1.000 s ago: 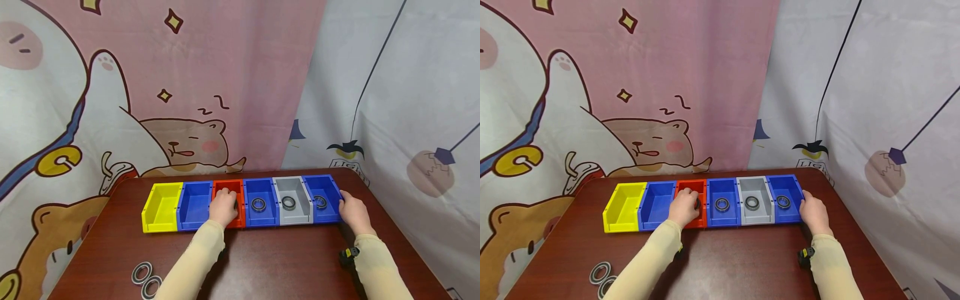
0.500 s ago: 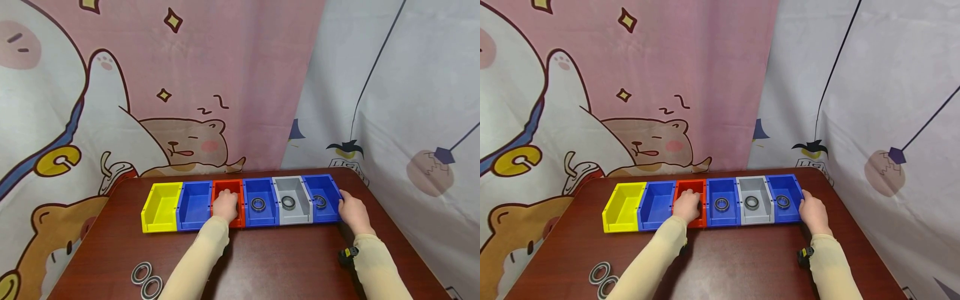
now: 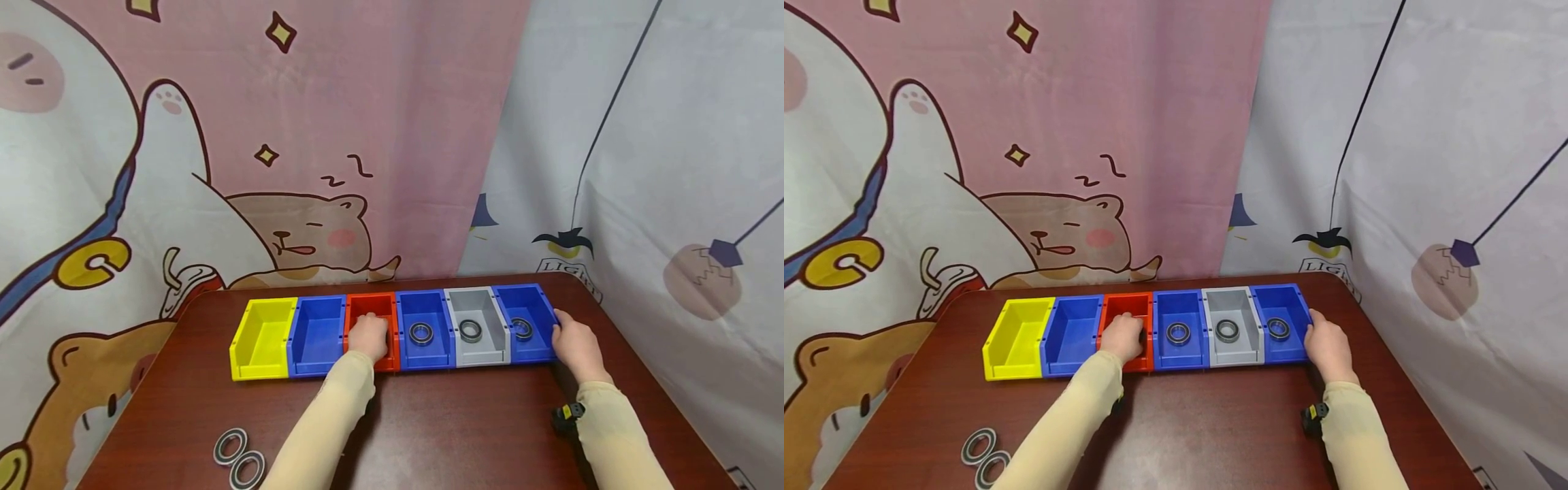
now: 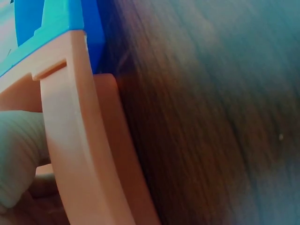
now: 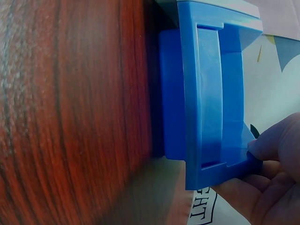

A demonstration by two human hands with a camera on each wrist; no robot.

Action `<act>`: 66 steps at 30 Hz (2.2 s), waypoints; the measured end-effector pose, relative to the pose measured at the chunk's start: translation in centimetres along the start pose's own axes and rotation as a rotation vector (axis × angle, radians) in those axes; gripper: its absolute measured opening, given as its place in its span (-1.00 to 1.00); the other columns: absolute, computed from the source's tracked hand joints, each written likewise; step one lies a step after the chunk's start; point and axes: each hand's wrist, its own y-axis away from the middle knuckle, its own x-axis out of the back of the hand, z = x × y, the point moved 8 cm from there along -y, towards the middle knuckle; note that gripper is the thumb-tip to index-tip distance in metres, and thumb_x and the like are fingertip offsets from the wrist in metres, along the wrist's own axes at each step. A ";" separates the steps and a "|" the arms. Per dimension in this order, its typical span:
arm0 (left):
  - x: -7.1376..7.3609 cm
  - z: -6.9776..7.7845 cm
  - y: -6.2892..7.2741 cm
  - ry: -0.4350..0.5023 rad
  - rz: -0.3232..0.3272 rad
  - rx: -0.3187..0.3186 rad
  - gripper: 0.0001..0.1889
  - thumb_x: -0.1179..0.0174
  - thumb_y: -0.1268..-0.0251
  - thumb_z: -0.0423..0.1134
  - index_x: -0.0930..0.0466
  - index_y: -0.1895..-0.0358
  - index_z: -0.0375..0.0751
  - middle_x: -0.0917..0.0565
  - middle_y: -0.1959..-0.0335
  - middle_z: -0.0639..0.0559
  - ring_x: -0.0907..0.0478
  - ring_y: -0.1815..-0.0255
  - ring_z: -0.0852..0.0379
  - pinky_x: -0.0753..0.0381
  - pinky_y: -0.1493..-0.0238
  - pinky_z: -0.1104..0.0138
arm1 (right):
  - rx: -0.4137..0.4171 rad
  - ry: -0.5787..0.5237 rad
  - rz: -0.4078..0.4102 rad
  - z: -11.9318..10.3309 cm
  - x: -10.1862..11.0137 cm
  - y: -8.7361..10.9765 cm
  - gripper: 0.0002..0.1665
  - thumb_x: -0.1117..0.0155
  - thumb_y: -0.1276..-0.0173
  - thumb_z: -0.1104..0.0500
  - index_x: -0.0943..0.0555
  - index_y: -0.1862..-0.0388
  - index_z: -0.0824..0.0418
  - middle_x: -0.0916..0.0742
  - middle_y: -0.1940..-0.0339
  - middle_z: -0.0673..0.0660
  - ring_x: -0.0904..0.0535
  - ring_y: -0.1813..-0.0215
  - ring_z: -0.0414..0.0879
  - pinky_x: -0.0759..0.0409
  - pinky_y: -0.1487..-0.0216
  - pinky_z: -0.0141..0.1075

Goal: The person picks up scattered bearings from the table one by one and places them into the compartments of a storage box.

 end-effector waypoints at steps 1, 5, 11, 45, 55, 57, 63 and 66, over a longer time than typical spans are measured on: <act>0.0 0.0 0.0 0.003 0.000 -0.002 -0.80 -0.41 -0.08 -0.32 -0.75 0.19 -0.21 -0.59 0.31 -0.16 -0.54 0.27 -0.08 -0.69 0.16 0.04 | 0.000 0.000 -0.003 0.0 0.0 0.0 -0.50 0.00 -0.43 0.34 -0.34 -0.27 0.61 -0.54 -0.08 0.65 -0.53 -0.04 0.51 -0.47 -0.05 0.30; 0.1 0.0 0.2 0.034 0.010 -0.026 -0.85 -0.41 -0.06 -0.34 -0.74 0.26 -0.24 -0.60 0.34 -0.15 -0.57 0.30 -0.07 -0.69 0.18 0.07 | 0.015 0.002 0.010 -0.1 0.1 0.0 -0.50 -0.02 -0.41 0.35 -0.35 -0.26 0.60 -0.55 -0.06 0.65 -0.53 -0.01 0.53 -0.48 -0.01 0.30; 0.7 0.4 0.9 0.060 0.054 -0.114 -0.82 -0.42 -0.04 -0.28 -0.69 0.28 -0.24 -0.61 0.35 -0.12 -0.58 0.29 -0.04 -0.66 0.18 0.15 | 0.037 -0.003 0.028 -0.1 0.1 0.0 -0.51 -0.03 -0.41 0.34 -0.37 -0.25 0.59 -0.56 -0.03 0.64 -0.54 0.03 0.53 -0.49 0.03 0.30; 7.3 -1.4 11.2 0.369 0.134 -0.194 -0.52 -0.40 -0.18 -0.21 -0.62 -0.19 -0.25 -0.68 -0.08 -0.10 -0.62 -0.09 -0.09 -0.56 -0.13 0.03 | 0.014 -0.018 0.015 0.0 0.2 0.0 -0.49 0.00 -0.42 0.33 -0.35 -0.27 0.60 -0.52 -0.09 0.65 -0.51 -0.03 0.55 -0.46 -0.02 0.32; 6.7 -4.5 15.3 0.293 0.045 -0.273 -0.45 -0.42 -0.14 -0.24 -0.56 -0.24 -0.27 -0.67 -0.10 -0.09 -0.62 -0.09 -0.02 -0.58 -0.10 0.04 | 0.021 -0.018 0.020 -0.1 0.3 0.2 -0.50 0.01 -0.42 0.34 -0.34 -0.26 0.62 -0.52 -0.11 0.65 -0.50 -0.05 0.54 -0.45 -0.04 0.32; 6.7 -5.5 16.1 0.278 0.047 -0.268 -0.42 -0.44 -0.12 -0.26 -0.55 -0.25 -0.28 -0.67 -0.11 -0.09 -0.62 -0.08 0.00 -0.59 -0.08 0.05 | 0.027 -0.020 0.025 -0.2 0.3 0.2 -0.50 0.01 -0.41 0.34 -0.35 -0.26 0.62 -0.52 -0.10 0.65 -0.50 -0.04 0.54 -0.45 -0.03 0.32; 6.6 -9.2 17.9 0.270 0.015 -0.212 -0.43 -0.46 -0.08 -0.28 -0.57 -0.23 -0.27 -0.67 -0.08 -0.06 -0.62 -0.05 0.04 -0.59 -0.07 0.05 | 0.041 -0.011 0.034 -0.1 0.4 0.1 -0.51 0.00 -0.41 0.34 -0.36 -0.25 0.62 -0.53 -0.08 0.65 -0.51 -0.02 0.55 -0.46 0.00 0.32; 6.7 -11.3 18.6 0.276 -0.010 -0.135 -0.43 -0.47 -0.06 -0.27 -0.59 -0.22 -0.23 -0.67 -0.07 -0.02 -0.61 -0.05 0.05 -0.59 -0.09 0.03 | 0.035 -0.005 0.029 0.0 0.5 0.1 -0.50 0.00 -0.41 0.35 -0.36 -0.25 0.61 -0.53 -0.08 0.65 -0.51 -0.02 0.55 -0.46 0.00 0.32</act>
